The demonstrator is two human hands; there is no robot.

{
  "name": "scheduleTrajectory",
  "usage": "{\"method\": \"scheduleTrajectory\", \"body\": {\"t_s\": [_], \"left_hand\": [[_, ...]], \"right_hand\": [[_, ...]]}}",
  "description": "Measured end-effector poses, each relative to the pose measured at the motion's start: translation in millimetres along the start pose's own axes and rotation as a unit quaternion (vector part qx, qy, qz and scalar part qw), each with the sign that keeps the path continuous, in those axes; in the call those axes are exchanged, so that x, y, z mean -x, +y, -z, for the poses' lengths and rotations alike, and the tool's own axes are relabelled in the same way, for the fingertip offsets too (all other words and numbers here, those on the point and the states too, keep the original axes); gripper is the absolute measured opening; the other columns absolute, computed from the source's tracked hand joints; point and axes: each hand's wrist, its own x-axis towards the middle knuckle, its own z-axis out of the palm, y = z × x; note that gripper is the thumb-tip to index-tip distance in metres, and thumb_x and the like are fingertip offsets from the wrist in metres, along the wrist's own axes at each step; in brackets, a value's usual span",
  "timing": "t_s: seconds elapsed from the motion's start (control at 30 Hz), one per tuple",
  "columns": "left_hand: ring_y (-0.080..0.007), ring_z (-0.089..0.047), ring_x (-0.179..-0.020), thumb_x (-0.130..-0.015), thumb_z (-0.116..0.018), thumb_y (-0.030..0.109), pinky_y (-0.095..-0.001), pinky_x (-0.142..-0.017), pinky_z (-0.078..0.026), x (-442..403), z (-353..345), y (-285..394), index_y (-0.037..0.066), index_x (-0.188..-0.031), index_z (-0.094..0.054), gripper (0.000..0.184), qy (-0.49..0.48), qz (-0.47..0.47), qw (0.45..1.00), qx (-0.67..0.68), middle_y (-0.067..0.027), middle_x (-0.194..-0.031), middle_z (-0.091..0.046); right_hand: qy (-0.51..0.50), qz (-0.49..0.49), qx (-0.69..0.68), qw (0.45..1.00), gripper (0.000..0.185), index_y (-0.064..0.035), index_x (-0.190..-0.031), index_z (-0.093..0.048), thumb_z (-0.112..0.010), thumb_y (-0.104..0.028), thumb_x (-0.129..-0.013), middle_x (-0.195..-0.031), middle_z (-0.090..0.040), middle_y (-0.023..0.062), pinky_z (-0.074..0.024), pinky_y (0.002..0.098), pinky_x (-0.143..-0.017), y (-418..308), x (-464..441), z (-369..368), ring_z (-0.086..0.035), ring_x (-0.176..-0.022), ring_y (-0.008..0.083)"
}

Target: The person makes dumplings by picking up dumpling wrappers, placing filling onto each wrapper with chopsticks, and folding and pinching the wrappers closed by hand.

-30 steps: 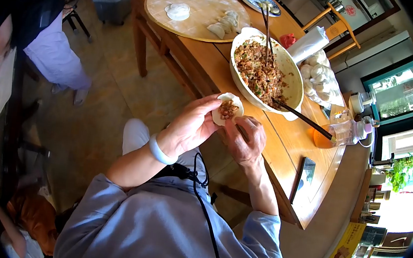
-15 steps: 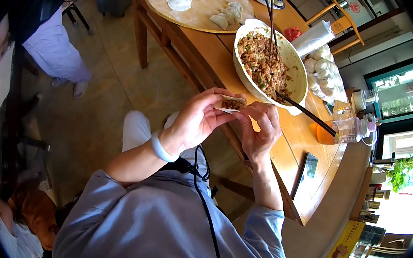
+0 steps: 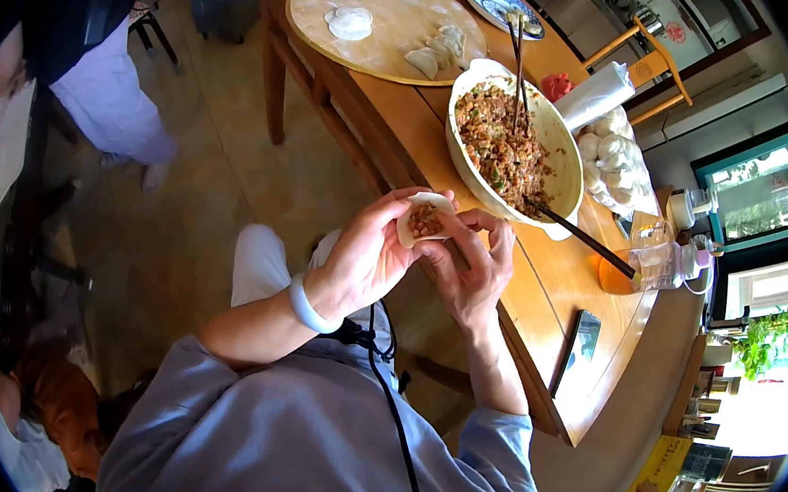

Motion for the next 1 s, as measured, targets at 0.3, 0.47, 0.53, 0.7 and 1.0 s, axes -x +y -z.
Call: {"method": "scheduleTrajectory", "body": {"t_s": [0.3, 0.47, 0.53, 0.7, 1.0], "left_hand": [[-0.0232, -0.051, -0.110, -0.093, -0.038, 0.013, -0.0335, -0.093, -0.043, -0.3, -2.5, 3.6, -0.002, -0.114, -0.048, 0.028, 0.011, -0.015, 1.000, -0.001, -0.0163, -0.117, -0.053], [-0.0190, -0.053, -0.105, -0.091, -0.046, 0.011, -0.0309, -0.089, -0.044, -0.7, -8.9, 2.1, 0.002, -0.113, -0.048, 0.024, 0.040, -0.038, 0.997, -0.048, -0.0139, -0.112, -0.055], [-0.0164, -0.054, -0.101, -0.092, -0.045, 0.012, -0.0295, -0.087, -0.045, 0.8, -8.2, 0.8, 0.003, -0.114, -0.047, 0.024, 0.048, -0.046, 0.994, -0.081, -0.0123, -0.109, -0.056], [-0.0166, -0.058, -0.086, -0.090, -0.047, 0.007, -0.0291, -0.080, -0.049, 1.9, -5.5, -0.2, 0.002, -0.114, -0.041, 0.026, 0.045, -0.056, 0.993, -0.094, -0.0109, -0.099, -0.057], [-0.0161, -0.057, -0.092, -0.088, -0.047, 0.005, -0.0329, -0.086, -0.047, 3.7, 6.3, 3.1, 0.003, -0.121, -0.044, 0.033, 0.056, -0.003, 0.998, -0.023, -0.0083, -0.099, -0.058]], "right_hand": [[0.033, 0.126, 0.028, 0.991, 0.028, -0.0158, -0.088, -0.064, -0.073, -0.015, -0.062, -0.088, -0.056, 0.0006, -0.0354, 0.0314, -0.065, -2.2, -4.2, -0.8, -0.049, -0.073, 0.0182], [-0.007, 0.084, -0.001, 0.996, 0.020, -0.0119, -0.083, -0.063, -0.069, -0.006, -0.065, -0.091, -0.057, 0.0030, -0.0374, 0.0328, -0.068, -4.4, -12.7, 3.3, -0.051, -0.079, 0.0209], [-0.018, 0.026, -0.030, 0.999, 0.017, -0.0098, -0.082, -0.062, -0.068, -0.006, -0.066, -0.092, -0.058, 0.0049, -0.0386, 0.0342, -0.071, -6.9, -19.3, 4.1, -0.052, -0.083, 0.0230], [-0.102, -0.059, -0.111, 0.987, 0.011, -0.0055, -0.080, -0.061, -0.067, -0.008, -0.070, -0.096, -0.062, 0.0074, -0.0388, 0.0359, -0.082, -5.9, -32.6, 10.0, -0.053, -0.091, 0.0260], [-0.160, -0.023, -0.118, 0.980, 0.015, -0.0080, -0.082, -0.064, -0.069, -0.007, -0.067, -0.093, -0.065, 0.0030, -0.0386, 0.0360, -0.084, 2.0, -38.9, 11.8, -0.052, -0.096, 0.0265]]}}
